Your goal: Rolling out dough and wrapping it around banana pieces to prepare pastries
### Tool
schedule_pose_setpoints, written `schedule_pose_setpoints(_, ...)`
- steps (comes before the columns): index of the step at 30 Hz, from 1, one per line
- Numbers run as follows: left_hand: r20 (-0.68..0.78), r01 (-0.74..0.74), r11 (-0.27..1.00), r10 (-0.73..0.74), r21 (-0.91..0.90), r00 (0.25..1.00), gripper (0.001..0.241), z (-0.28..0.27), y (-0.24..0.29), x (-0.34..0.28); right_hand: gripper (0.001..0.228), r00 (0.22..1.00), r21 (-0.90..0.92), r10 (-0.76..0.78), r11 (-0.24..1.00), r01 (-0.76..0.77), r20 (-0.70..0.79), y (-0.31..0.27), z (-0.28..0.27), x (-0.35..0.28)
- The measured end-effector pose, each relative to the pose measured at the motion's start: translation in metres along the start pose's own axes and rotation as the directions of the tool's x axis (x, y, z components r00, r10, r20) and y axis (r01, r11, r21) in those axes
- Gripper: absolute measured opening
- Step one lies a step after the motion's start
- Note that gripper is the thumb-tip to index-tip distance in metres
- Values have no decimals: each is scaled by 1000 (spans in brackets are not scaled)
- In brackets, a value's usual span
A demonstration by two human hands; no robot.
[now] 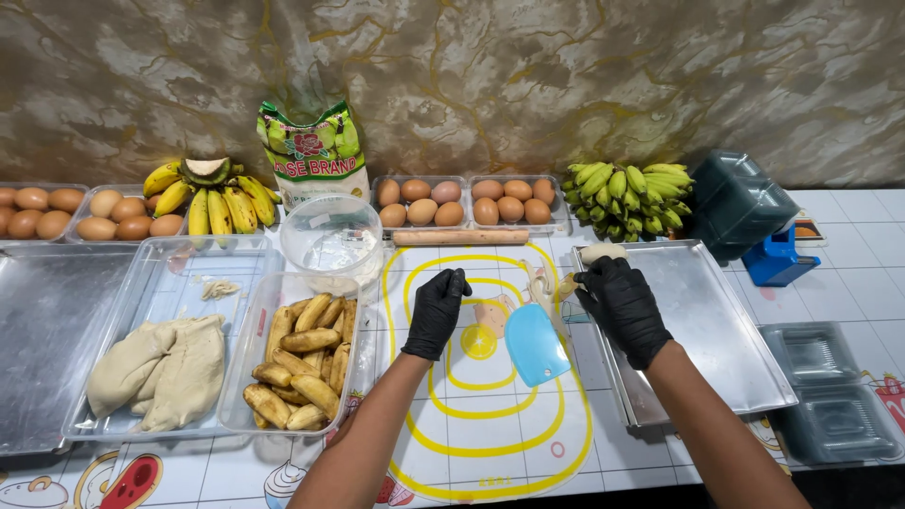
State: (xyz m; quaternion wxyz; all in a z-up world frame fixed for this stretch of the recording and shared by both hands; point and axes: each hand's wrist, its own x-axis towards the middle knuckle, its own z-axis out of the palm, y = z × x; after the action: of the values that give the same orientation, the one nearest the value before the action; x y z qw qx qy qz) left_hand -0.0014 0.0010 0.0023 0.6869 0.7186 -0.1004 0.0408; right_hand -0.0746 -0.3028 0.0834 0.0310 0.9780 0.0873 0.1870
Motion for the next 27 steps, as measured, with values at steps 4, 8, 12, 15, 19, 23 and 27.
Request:
schedule_pose_setpoints(4, -14, -5, 1000, 5, 10, 1000, 35, 1, 6, -1, 24, 999, -62, -40, 997, 38, -26, -39, -7, 0)
schedule_pose_setpoints(8, 9, 22, 1000, -23, 20, 1000, 22, -1, 17, -2, 57, 927, 383, 92, 892, -239, 364, -87, -50, 14)
schedule_pose_setpoints(12, 28, 54, 998, -55, 26, 998, 16, -1, 12, 1, 43, 944, 315, -121, 949, 19, 308, -59, -2, 16)
schedule_pose_setpoints(15, 33, 75, 997, -75, 11, 997, 17, -2, 19, 1, 32, 942, 231, -139, 970, 68, 307, -47, 31, 32)
schedule_pose_setpoints(19, 32, 58, 997, -59, 56, 998, 17, -2, 18, 0, 23, 920, 296, -111, 955, -6, 376, -43, 22, 53)
schedule_pose_setpoints(23, 13, 95, 988, -97, 120, 995, 17, -3, 28, -8, 19, 952, 166, -102, 985, 55, 288, -46, 34, 74)
schedule_pose_setpoints(27, 33, 98, 981, -105, 168, 994, 19, 4, 18, -9, 16, 975, -90, -68, 992, 88, 210, -79, 19, 65)
